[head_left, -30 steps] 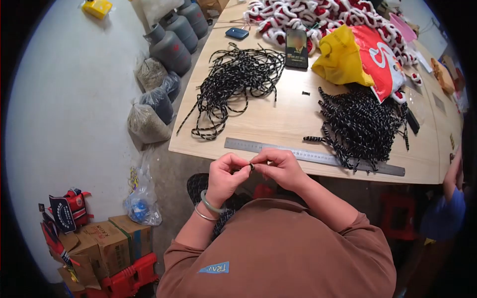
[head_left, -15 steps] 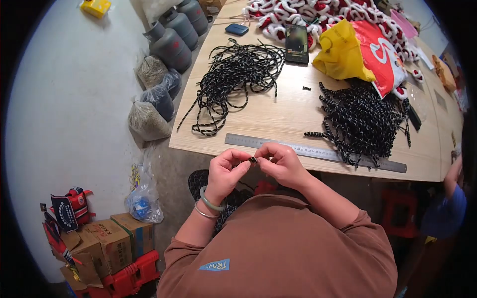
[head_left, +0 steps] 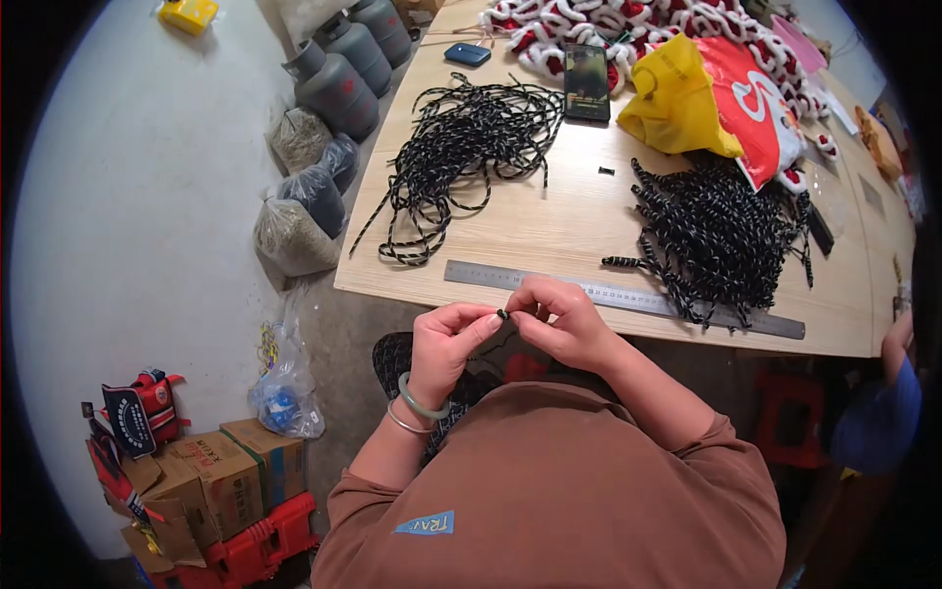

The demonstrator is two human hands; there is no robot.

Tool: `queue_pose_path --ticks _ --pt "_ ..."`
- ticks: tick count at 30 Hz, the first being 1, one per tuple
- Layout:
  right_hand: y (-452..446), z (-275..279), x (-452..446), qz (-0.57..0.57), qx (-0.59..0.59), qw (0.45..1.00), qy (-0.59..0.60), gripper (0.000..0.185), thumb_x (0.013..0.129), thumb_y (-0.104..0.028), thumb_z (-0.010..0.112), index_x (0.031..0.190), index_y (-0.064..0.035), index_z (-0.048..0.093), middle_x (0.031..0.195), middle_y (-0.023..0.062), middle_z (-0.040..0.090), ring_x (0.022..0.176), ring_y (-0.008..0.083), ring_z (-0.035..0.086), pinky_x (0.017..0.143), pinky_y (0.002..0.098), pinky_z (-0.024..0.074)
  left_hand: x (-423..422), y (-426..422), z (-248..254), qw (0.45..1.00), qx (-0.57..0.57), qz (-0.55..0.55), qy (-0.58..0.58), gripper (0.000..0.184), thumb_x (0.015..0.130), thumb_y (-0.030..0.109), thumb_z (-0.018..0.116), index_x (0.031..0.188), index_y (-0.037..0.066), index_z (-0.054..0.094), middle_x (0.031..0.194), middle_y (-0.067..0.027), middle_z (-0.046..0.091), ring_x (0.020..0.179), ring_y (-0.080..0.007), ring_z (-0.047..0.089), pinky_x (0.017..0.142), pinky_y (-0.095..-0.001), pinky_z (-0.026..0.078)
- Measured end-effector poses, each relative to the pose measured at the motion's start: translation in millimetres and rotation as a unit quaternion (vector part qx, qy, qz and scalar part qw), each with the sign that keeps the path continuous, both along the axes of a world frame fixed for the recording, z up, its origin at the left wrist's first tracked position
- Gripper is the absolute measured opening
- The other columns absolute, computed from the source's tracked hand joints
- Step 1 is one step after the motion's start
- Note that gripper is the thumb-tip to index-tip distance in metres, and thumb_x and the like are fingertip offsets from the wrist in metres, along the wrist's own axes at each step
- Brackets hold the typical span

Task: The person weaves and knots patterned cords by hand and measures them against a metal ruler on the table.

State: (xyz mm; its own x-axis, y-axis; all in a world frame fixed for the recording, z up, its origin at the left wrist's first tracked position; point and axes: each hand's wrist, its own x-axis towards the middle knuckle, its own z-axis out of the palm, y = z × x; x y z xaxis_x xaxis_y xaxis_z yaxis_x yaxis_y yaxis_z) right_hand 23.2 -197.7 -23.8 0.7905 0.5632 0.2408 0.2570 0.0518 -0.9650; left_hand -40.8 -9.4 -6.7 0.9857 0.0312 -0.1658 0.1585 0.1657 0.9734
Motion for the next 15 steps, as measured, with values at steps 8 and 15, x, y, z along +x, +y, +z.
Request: queue_pose_path --ticks 8,15 --pt "2.9 4.5 7.3 0.042 0.009 0.984 -0.175 0.014 0.078 -0.005 0.069 0.089 -0.0030 0.062 0.075 0.0045 0.058 0.066 0.0134 0.056 0.053 0.0293 0.0451 2.4 8.1 3.2 0.995 -0.010 -0.093 0.018 0.013 0.091 0.006 0.066 0.099 -0.003 0.069 0.091 -0.0041 0.070 0.082 -0.0061 0.061 0.074 -0.0203 0.049" --pt "-11.5 23.6 7.7 0.178 -0.024 0.981 0.077 0.013 0.077 -0.005 0.071 0.077 -0.0011 0.059 0.067 0.0038 0.057 0.060 0.0104 0.054 0.052 0.0276 0.0435 -1.1 14.0 13.2 0.980 -0.009 -0.192 0.060 0.009 0.091 0.007 0.065 0.092 -0.002 0.067 0.084 0.0008 0.065 0.076 -0.0037 0.055 0.067 -0.0183 0.044"
